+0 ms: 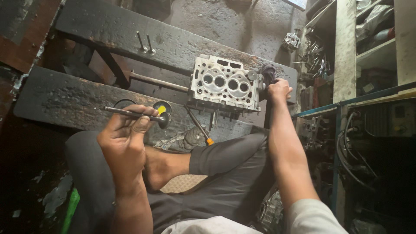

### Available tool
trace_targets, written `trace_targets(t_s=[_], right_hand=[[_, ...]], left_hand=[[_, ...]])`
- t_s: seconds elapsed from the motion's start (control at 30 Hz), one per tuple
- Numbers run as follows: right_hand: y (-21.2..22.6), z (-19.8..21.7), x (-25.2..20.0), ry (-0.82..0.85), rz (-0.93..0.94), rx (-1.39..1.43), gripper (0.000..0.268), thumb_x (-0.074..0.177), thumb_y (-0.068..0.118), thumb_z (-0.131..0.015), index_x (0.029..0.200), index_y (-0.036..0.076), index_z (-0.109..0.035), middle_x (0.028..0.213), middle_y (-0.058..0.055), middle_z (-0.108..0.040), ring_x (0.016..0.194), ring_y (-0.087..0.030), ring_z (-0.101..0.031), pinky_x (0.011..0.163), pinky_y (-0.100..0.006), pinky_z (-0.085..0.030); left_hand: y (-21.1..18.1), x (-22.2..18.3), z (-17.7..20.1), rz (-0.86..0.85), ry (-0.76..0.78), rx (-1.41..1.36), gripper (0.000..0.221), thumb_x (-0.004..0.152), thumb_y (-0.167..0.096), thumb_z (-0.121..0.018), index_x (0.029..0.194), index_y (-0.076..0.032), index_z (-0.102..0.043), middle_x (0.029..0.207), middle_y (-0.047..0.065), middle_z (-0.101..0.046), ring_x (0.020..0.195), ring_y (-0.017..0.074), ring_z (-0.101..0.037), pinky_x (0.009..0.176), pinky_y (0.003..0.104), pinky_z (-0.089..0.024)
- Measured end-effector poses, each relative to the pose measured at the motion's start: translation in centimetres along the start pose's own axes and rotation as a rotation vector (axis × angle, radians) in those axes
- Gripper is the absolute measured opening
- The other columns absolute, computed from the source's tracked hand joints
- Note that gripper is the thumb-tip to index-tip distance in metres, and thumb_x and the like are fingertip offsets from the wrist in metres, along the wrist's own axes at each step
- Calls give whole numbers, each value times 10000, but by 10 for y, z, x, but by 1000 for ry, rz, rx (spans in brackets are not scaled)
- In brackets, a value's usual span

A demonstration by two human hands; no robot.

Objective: The person applies a grinding compound to engine valves by hand, inserts the valves into an engine cylinder head, and uses a suction cup tool to rotate them against the valve seats.

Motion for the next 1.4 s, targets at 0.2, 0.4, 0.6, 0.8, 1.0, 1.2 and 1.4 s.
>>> trace_targets(t_s=[0.2, 0.4, 0.6, 0.8, 1.0, 1.2, 1.4], right_hand=[[128, 133, -179, -670, 842, 103, 350, 958, 1, -615, 1300, -74, -611, 1205, -197, -562, 1129, -317, -545, 982, -440, -462], [163, 36, -402, 449, 1514, 183, 299, 842, 136, -730, 1131, 73, -692, 986, -121, -656, 930, -327, -651, 801, -445, -538], [130, -35, -437, 475, 1608, -212, 376, 847, 172, -623, 1208, 110, -710, 1092, -129, -624, 1037, -339, -616, 857, -454, -520], [132, -65, -429, 590, 1425, -131, 170, 851, 168, -667, 983, 63, -686, 1052, -140, -652, 1049, -353, -619, 887, -492, -501], [123, -86, -415, 633, 1242, -90, 160, 808, 168, -721, 889, 43, -661, 920, -147, -692, 1027, -370, -618, 904, -508, -489], [131, -82, -418, 557, 1284, -54, 113, 777, 125, -707, 883, 87, -714, 952, -113, -710, 1035, -364, -588, 911, -515, -463], [132, -86, -429, 663, 1335, -136, 181, 726, 117, -709, 901, 119, -759, 1041, -75, -712, 1151, -340, -548, 953, -531, -440]], left_hand=[[3, 5, 3, -14, 1, 34, 193, 988, 109, -631, 1177, 69, -648, 1082, 133, -731, 1029, 177, -723, 953, 300, -599], [12, 8, 0, 30, -17, 44, 201, 971, 100, -629, 1168, 65, -651, 1064, 122, -729, 1012, 172, -729, 926, 304, -620], [15, 6, -2, 50, -11, 14, 178, 979, 94, -625, 1154, 66, -649, 1079, 115, -729, 1033, 170, -722, 959, 316, -629], [13, 9, -3, 14, 14, 2, 183, 982, 97, -639, 1163, 74, -648, 1067, 129, -726, 1017, 180, -720, 955, 308, -602], [20, 9, -1, 27, 20, -31, 191, 972, 98, -633, 1160, 68, -647, 1070, 127, -729, 1015, 175, -722, 964, 312, -605], [18, 9, 0, 16, 33, -27, 182, 980, 104, -637, 1159, 74, -653, 1071, 127, -728, 1020, 173, -715, 973, 310, -593], [22, 9, -2, 42, 27, -66, 182, 968, 101, -645, 1147, 68, -654, 1055, 117, -727, 1011, 168, -723, 960, 299, -602]])
Point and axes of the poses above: each hand's wrist, its own x-axis towards the middle knuckle, its own z-axis out of the back of the hand, y = z × x, the point moved 10 cm from there along x, towards the middle knuckle
